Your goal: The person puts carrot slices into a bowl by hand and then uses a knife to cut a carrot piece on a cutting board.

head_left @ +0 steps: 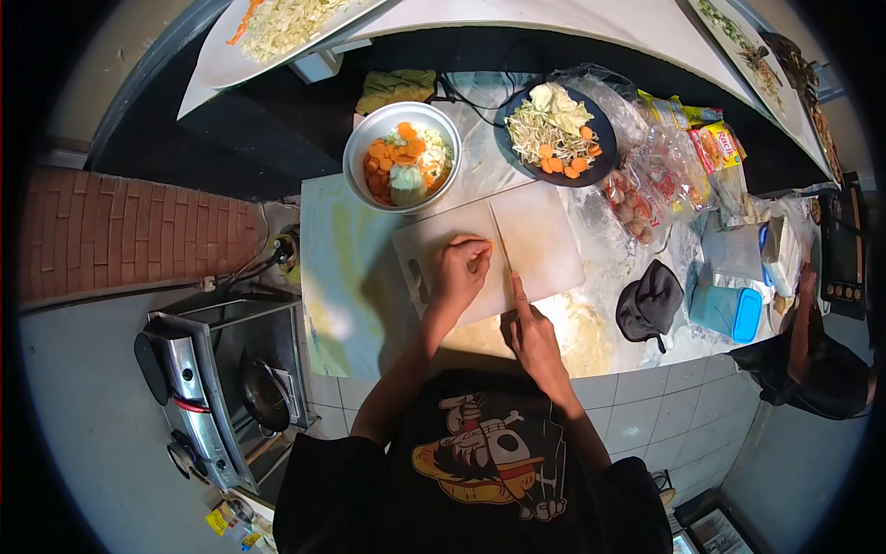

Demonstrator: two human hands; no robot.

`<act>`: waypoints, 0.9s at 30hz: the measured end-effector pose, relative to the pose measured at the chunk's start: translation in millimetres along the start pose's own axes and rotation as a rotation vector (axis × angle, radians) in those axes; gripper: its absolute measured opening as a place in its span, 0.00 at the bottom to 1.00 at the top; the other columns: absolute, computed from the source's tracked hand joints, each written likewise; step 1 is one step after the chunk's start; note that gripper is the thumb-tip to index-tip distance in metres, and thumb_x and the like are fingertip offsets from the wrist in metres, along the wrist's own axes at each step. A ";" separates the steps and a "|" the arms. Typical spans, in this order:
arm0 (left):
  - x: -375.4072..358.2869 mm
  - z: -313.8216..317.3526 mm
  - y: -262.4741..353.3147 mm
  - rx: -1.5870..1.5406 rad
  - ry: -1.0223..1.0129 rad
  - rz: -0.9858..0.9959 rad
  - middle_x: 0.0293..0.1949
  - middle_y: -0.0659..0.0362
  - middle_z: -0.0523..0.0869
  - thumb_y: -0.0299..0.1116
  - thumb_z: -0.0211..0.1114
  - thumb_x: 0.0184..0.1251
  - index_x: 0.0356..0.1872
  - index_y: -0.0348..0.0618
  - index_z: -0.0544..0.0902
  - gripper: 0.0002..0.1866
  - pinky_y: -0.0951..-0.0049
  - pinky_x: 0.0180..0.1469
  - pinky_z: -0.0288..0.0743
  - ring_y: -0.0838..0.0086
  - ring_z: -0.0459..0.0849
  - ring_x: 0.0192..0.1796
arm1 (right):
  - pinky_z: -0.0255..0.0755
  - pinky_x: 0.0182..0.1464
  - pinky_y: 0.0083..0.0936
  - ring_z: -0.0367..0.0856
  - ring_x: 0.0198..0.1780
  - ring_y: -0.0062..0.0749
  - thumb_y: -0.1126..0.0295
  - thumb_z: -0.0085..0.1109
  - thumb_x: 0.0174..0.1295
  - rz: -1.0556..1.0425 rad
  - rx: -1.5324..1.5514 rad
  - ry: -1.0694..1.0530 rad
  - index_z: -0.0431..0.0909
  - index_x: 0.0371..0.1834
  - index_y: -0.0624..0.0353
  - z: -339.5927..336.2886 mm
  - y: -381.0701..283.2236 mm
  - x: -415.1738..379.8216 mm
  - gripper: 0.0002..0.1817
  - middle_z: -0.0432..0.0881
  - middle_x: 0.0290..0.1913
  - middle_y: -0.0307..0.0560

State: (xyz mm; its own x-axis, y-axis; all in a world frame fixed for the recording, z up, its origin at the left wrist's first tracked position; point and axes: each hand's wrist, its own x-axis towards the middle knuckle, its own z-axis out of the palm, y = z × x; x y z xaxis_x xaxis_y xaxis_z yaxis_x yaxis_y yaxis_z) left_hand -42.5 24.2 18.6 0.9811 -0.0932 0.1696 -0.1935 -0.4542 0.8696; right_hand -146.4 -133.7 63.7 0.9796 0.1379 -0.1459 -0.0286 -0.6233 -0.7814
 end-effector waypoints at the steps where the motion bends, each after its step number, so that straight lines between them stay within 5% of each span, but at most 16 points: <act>1: 2.8 -1.7 3.9 -0.031 -0.025 -0.061 0.37 0.51 0.89 0.22 0.69 0.61 0.40 0.34 0.88 0.07 0.68 0.46 0.83 0.59 0.90 0.39 | 0.73 0.34 0.43 0.78 0.29 0.55 0.83 0.54 0.58 -0.006 -0.018 -0.007 0.50 0.81 0.61 -0.9 0.9 0.3 0.44 0.77 0.31 0.65; 14: 4.0 -1.9 10.8 -0.199 -0.065 -0.352 0.39 0.50 0.92 0.26 0.69 0.67 0.44 0.30 0.88 0.10 0.74 0.49 0.83 0.71 0.91 0.43 | 0.74 0.35 0.41 0.78 0.29 0.49 0.84 0.53 0.58 0.037 -0.044 -0.036 0.53 0.81 0.54 -3.4 -2.0 -2.1 0.44 0.77 0.30 0.60; 27: 2.3 -1.0 5.9 -0.211 -0.045 -0.372 0.38 0.51 0.92 0.27 0.69 0.66 0.44 0.31 0.88 0.10 0.75 0.47 0.82 0.73 0.91 0.41 | 0.75 0.37 0.45 0.79 0.33 0.56 0.80 0.56 0.62 0.018 -0.089 -0.061 0.51 0.82 0.50 -4.1 0.5 -3.7 0.44 0.79 0.34 0.62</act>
State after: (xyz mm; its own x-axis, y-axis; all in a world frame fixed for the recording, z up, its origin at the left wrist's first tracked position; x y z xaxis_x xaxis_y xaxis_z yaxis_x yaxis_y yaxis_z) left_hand -41.4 22.2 24.6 0.9818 0.0015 -0.1900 0.1832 -0.2731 0.9444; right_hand -149.2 -137.6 66.4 0.9650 0.1715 -0.1983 -0.0254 -0.6918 -0.7217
